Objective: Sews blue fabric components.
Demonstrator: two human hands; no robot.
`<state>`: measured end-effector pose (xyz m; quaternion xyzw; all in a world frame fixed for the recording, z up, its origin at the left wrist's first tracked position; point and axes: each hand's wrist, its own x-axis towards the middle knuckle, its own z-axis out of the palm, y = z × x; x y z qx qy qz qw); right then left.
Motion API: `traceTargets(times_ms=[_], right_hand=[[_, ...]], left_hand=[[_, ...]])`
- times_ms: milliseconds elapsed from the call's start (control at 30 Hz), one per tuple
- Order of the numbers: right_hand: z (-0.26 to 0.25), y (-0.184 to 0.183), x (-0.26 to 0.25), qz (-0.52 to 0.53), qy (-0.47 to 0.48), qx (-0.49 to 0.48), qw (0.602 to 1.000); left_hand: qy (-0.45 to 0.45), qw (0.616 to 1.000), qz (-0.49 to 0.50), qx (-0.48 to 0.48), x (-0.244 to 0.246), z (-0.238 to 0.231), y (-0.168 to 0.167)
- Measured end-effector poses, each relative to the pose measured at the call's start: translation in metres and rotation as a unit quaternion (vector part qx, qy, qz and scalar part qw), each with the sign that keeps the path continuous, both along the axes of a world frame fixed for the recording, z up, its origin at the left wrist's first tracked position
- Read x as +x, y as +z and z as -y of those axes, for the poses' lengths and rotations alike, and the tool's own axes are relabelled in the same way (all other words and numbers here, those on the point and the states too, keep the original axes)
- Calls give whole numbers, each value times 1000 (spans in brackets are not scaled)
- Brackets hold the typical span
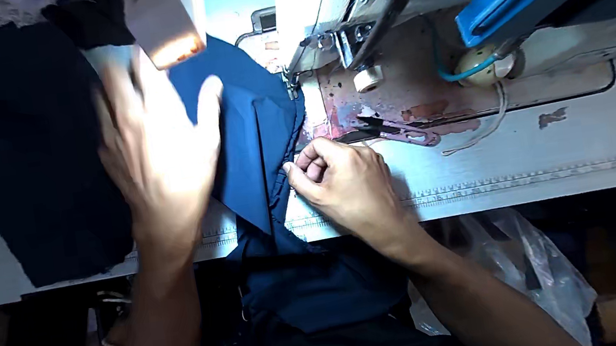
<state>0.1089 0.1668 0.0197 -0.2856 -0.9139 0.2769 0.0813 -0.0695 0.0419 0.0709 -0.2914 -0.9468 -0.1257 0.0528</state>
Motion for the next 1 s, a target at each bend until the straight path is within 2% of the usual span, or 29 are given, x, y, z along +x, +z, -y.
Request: traceTargets(times_ms=[100,167,267,367,433,533,633,700,767,867,933,1000], right_hand=[[3,0,-2,0,-10,-33,999],[4,1,0,5,8,-46,999],[0,2,-2,-17,22,-79,997],[-8,4,1,-43,10,-131,990],[-6,5,4,-38,0,-131,991],[6,5,6,-32,5,-99,995],[12,10,8,0,24,-80,997],[11,13,4,9,21,-83,996],[8,12,3,5,8,-108,994],[7,5,2,-15,-11,-132,991],[7,3,1,-35,-13,-150,988],[4,2,2,-65,-12,-234,970]], left_hand=[[66,990,118,-35,31,27,-29],[58,982,172,-52,28,29,-39],[4,980,198,34,12,38,-36],[0,969,230,91,8,43,-37],[30,977,202,65,17,41,-36],[82,979,185,-38,27,36,-30],[13,977,207,-60,24,33,-38],[-31,979,200,17,19,35,-43],[-43,955,259,138,14,38,-43],[-33,853,393,343,16,32,-47],[-23,806,429,407,18,28,-51],[-20,779,445,441,19,25,-52]])
